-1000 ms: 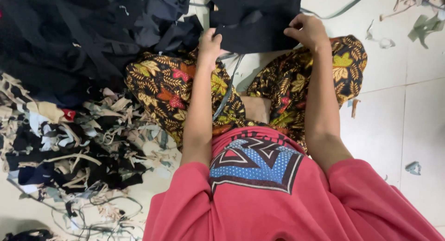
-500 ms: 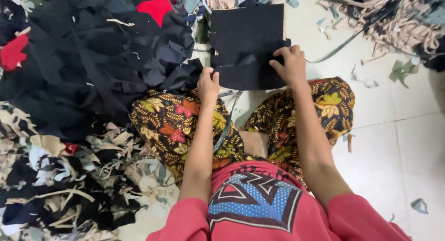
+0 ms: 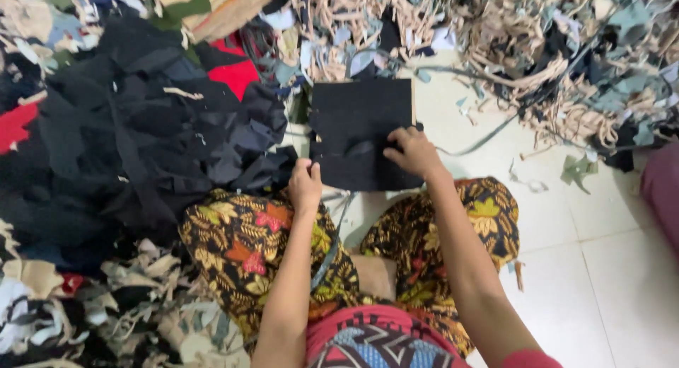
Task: The person is sorting through a pile of fabric remnants and neatly stacking black scraps onto a cardboard base.
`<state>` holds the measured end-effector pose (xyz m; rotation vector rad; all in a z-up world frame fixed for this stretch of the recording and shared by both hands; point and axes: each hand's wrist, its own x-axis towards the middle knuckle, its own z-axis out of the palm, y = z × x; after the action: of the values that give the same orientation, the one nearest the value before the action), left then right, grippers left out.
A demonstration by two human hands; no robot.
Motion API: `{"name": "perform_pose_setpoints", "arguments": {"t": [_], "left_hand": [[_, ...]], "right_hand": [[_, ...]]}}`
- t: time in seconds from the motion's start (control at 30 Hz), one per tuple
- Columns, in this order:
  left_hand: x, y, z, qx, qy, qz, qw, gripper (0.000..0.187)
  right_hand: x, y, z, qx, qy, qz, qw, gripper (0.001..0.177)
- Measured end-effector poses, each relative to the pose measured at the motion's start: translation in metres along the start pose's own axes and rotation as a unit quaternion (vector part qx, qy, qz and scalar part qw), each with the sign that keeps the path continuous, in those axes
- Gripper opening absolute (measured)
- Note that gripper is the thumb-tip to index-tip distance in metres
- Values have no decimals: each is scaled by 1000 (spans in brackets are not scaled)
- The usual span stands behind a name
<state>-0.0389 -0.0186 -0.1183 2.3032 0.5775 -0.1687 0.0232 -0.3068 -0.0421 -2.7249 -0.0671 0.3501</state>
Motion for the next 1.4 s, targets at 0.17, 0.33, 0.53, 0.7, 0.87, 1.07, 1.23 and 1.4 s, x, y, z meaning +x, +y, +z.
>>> {"name": "perform_pose_setpoints", "arguments": {"t": [0.17,0.33,0.53,0.7,0.87,1.07,1.23,1.4], "left_hand": [[-1,4,-5,2,-10,-4,1000,29],[5,8,-8,10,-9,-24,1000,26],[-5,5,-3,96,74,-3,993,41],[-52,87,-35,210,148,235,937,63],[-44,78,-9,221,-1,298,929,60],[-31,56,6,254,20,306,917,64],[-31,61,1,243,-16,295,924,64],[-30,70,-2,261,-36,280,923,65]], "right_hand": [[18,16,33,-49,37,-45,997,15],[28,13,21,-89,35,-23,995,27],[5,-4,17,-99,131,-16,986,31],[-38,-54,37,-122,195,-150,961,30],[-50,-56,70,-165,122,-150,967,62],[-43,-49,79,-186,97,-142,967,68],[-41,-47,80,-183,112,-160,964,69],[-37,-47,76,-192,76,-148,967,71]]}}
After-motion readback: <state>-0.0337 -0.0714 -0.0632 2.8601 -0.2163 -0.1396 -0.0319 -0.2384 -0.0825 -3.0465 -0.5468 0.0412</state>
